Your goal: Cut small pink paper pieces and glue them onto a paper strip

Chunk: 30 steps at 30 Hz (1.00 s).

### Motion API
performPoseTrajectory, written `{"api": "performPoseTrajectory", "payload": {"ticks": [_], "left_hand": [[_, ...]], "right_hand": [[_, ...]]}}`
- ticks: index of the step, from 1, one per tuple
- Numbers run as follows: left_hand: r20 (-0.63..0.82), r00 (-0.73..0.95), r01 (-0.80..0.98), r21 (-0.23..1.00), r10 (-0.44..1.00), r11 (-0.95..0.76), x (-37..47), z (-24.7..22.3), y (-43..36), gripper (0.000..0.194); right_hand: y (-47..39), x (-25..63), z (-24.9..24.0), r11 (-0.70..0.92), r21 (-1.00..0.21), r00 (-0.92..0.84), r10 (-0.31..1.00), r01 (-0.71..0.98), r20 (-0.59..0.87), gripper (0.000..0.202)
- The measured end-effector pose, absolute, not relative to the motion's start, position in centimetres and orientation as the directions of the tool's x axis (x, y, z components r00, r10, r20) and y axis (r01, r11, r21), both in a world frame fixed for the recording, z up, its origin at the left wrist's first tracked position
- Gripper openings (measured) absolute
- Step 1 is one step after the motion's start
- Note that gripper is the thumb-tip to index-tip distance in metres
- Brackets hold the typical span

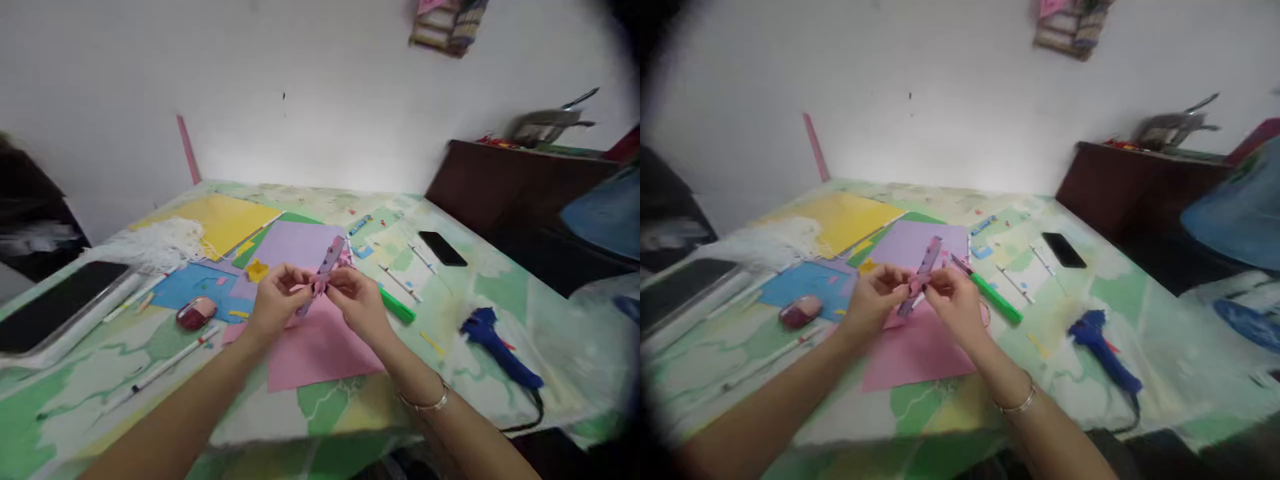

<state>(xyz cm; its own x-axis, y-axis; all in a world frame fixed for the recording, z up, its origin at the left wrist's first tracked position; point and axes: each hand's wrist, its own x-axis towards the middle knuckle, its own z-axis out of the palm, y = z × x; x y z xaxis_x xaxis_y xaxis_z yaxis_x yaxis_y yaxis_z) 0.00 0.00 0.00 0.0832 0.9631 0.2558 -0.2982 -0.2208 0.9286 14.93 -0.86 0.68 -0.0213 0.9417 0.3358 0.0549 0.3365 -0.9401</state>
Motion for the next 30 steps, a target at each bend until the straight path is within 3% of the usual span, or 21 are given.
{"api": "performPoseTrajectory", "payload": {"ticks": [30], "left_hand": [[0.22,0.085,-0.271,0.944,0.972,-0.19,0.04,-0.51,0.19,0.024]], "right_hand": [[-0.51,14.94,0.34,0.277,-0.961,-0.038,0.96,0.007,0.277,0.012]]}}
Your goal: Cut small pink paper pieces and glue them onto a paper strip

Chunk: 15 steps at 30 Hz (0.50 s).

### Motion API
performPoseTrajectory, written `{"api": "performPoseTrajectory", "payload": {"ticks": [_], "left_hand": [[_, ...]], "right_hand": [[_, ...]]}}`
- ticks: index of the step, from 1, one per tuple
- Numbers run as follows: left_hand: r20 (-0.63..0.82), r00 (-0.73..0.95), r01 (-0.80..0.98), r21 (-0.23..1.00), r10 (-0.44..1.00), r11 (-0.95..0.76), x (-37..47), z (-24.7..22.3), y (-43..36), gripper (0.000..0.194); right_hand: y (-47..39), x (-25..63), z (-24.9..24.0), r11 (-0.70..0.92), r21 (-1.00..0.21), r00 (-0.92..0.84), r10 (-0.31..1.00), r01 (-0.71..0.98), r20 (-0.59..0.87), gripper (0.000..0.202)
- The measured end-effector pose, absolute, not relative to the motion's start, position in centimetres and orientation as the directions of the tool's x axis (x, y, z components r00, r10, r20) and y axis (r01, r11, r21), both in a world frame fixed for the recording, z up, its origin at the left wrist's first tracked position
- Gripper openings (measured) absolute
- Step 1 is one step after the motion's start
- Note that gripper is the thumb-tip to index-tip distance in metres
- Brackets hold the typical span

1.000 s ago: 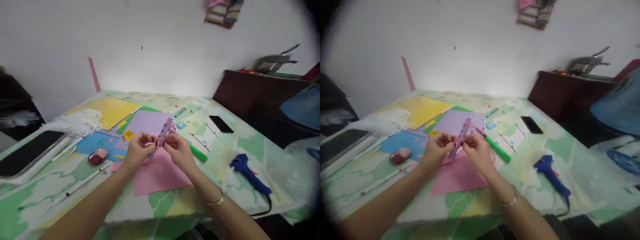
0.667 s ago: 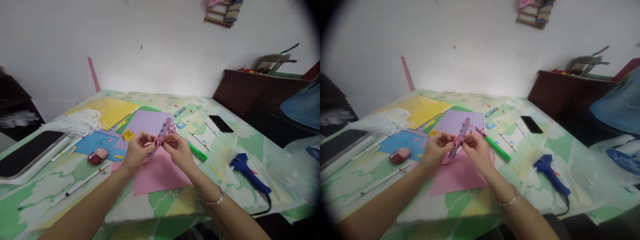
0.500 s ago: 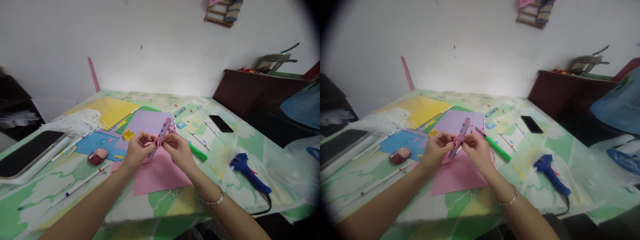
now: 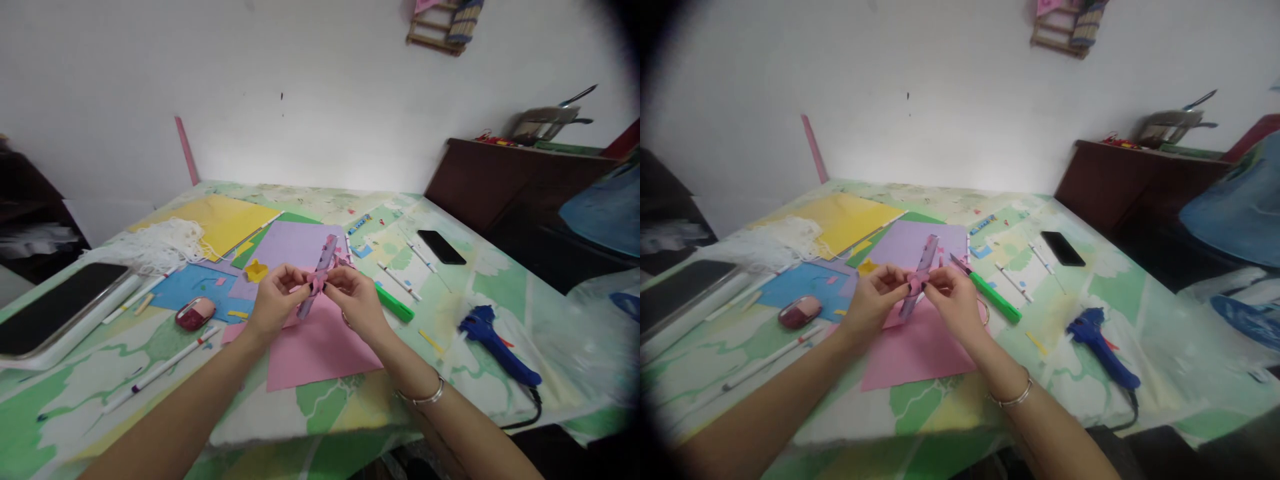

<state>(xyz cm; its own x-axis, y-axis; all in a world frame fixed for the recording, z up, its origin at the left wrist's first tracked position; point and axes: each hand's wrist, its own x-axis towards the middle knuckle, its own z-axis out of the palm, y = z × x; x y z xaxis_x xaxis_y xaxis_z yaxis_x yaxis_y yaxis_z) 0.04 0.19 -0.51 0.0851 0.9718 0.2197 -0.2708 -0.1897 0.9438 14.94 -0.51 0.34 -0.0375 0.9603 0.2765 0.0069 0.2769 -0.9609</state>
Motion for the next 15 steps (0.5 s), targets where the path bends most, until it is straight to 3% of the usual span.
{"api": "performPoseTrajectory", "payload": {"ticks": [7,15], "left_hand": [[0.196,0.17,-0.233,0.96,0.966,-0.154,0.06,-0.33,0.31,0.023],[0.154,0.121,-0.184,0.974,0.981,-0.131,-0.05,-0.4,0.71,0.03]], "right_hand": [[0.14,15.35,-0.24,0.205,-0.977,0.021,0.979,-0.06,0.205,0.013],[0.31,15.72,-0.37,0.118,-0.976,-0.005,0.993,-0.186,0.121,0.016]]}}
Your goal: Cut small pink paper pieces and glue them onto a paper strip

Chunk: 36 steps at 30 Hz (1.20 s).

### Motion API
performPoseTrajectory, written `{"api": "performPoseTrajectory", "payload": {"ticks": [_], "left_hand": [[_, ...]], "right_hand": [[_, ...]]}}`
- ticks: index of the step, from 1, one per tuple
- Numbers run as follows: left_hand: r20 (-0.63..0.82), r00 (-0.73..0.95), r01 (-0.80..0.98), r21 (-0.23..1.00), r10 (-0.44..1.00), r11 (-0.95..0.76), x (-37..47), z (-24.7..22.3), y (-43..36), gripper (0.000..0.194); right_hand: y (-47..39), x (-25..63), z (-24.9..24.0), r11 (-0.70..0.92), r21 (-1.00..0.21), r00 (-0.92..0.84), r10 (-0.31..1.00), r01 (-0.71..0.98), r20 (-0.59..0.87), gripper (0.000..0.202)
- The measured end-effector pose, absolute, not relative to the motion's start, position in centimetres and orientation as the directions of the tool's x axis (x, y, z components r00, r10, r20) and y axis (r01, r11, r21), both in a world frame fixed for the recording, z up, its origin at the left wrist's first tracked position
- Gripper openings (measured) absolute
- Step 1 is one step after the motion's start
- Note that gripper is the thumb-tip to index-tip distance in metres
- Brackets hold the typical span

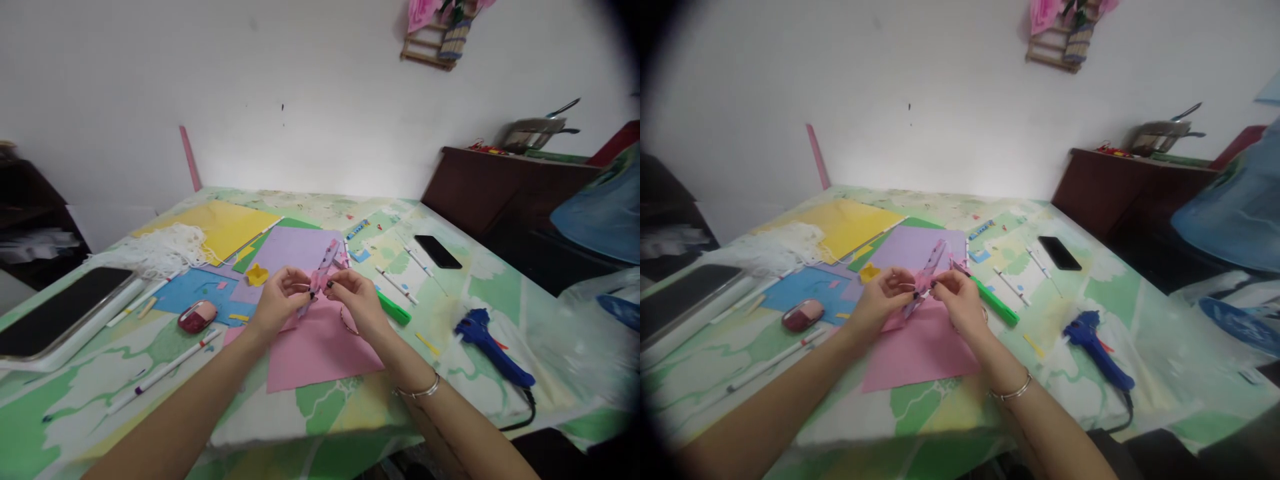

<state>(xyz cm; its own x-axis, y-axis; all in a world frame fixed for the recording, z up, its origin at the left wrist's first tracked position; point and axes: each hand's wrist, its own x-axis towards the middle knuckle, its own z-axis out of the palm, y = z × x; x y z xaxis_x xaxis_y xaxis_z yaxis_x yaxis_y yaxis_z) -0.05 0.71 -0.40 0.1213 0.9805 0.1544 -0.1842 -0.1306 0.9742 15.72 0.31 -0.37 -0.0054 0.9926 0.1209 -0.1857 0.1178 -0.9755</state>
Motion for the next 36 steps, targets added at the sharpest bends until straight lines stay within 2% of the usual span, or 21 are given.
{"api": "performPoseTrajectory", "payload": {"ticks": [4,8,11,15,20,25,31,36], "left_hand": [[0.181,0.091,-0.166,0.972,0.979,-0.164,-0.2,-0.7,1.0,0.038],[0.267,0.028,-0.085,0.961,0.963,-0.264,-0.4,-1.3,1.5,0.044],[0.309,-0.014,-0.065,0.949,0.951,-0.309,-0.7,-1.7,2.0,0.046],[0.288,-0.011,-0.124,0.95,0.957,-0.287,-1.2,-1.6,2.4,0.048],[0.211,0.062,-0.35,0.92,0.976,-0.176,-1.3,-0.7,2.2,0.058],[0.141,0.138,-0.566,0.824,0.98,-0.039,-1.3,0.0,1.6,0.055],[0.134,0.21,-0.554,0.832,0.968,0.005,-1.2,-0.3,1.5,0.053],[0.22,0.198,-0.488,0.867,0.955,-0.098,-1.0,-1.0,1.9,0.051]], "right_hand": [[0.4,16.2,0.0,0.115,-0.98,0.061,0.993,-0.164,0.106,0.015],[0.8,17.4,0.1,0.188,-0.979,0.181,0.968,-0.077,0.171,0.013],[1.2,18.1,-0.2,0.204,-0.978,0.2,0.961,-0.046,0.191,0.012],[1.4,17.7,-1.0,0.222,-0.975,0.117,0.969,-0.022,0.218,0.013],[0.8,15.6,-2.1,0.244,-0.969,-0.099,0.966,0.041,0.239,0.022],[0.0,14.3,-2.6,0.257,-0.961,-0.198,0.952,0.102,0.234,0.025],[-0.2,14.0,-2.7,0.299,-0.949,-0.197,0.941,0.097,0.276,0.021],[0.0,13.9,-3.1,0.279,-0.954,-0.177,0.95,0.108,0.257,0.019]]}}
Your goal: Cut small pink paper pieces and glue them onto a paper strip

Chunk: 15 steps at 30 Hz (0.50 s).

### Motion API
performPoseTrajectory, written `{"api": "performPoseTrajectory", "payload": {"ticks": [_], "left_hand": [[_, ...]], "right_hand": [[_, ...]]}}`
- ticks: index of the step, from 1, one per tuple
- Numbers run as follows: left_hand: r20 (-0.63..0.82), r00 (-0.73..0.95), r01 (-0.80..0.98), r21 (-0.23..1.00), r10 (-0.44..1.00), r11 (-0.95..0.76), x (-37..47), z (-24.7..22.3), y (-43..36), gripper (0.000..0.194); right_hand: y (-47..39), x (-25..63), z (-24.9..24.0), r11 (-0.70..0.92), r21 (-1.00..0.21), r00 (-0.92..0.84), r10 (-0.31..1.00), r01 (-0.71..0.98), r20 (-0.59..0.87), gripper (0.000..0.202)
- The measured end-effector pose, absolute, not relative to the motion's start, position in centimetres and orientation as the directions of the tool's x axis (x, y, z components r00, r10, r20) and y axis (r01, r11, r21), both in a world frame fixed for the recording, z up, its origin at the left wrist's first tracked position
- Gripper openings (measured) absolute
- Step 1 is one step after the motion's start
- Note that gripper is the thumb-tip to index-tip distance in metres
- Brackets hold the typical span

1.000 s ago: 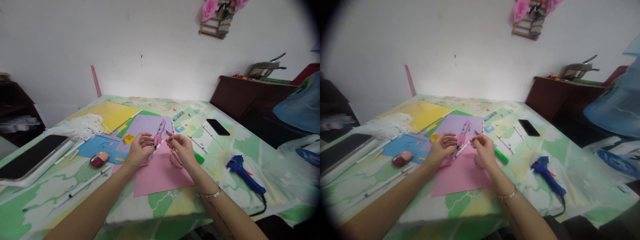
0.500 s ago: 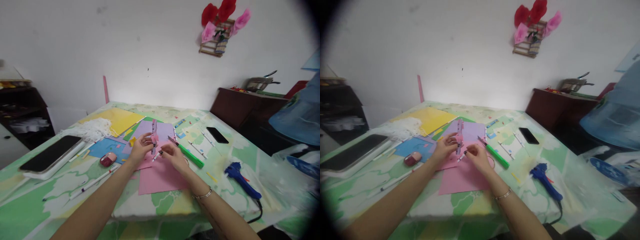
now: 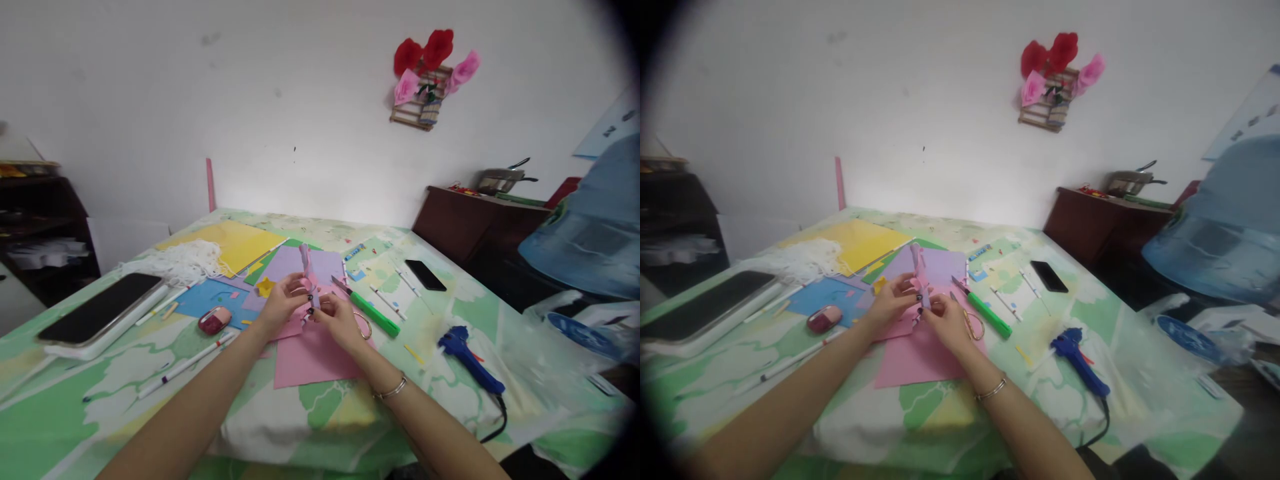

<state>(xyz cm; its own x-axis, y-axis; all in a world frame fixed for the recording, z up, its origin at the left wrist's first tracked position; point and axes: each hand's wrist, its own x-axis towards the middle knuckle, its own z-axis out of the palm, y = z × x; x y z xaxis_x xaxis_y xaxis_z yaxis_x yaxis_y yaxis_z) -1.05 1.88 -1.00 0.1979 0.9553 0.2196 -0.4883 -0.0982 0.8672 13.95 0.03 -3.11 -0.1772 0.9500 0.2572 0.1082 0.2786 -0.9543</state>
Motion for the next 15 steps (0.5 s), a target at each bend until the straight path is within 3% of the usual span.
{"api": "performPoseTrajectory", "payload": {"ticks": [4,15], "left_hand": [[0.264,0.138,-0.427,0.886,0.955,-0.183,-0.93,-0.9,1.7,0.053],[0.209,0.039,-0.467,0.868,0.977,-0.168,-0.42,-0.56,1.47,0.05]], "right_hand": [[0.16,13.96,-3.37,0.27,-0.954,-0.155,0.956,0.129,0.249,0.017],[-0.58,13.4,-2.82,0.302,-0.934,-0.162,0.948,0.19,0.274,0.016]]}}
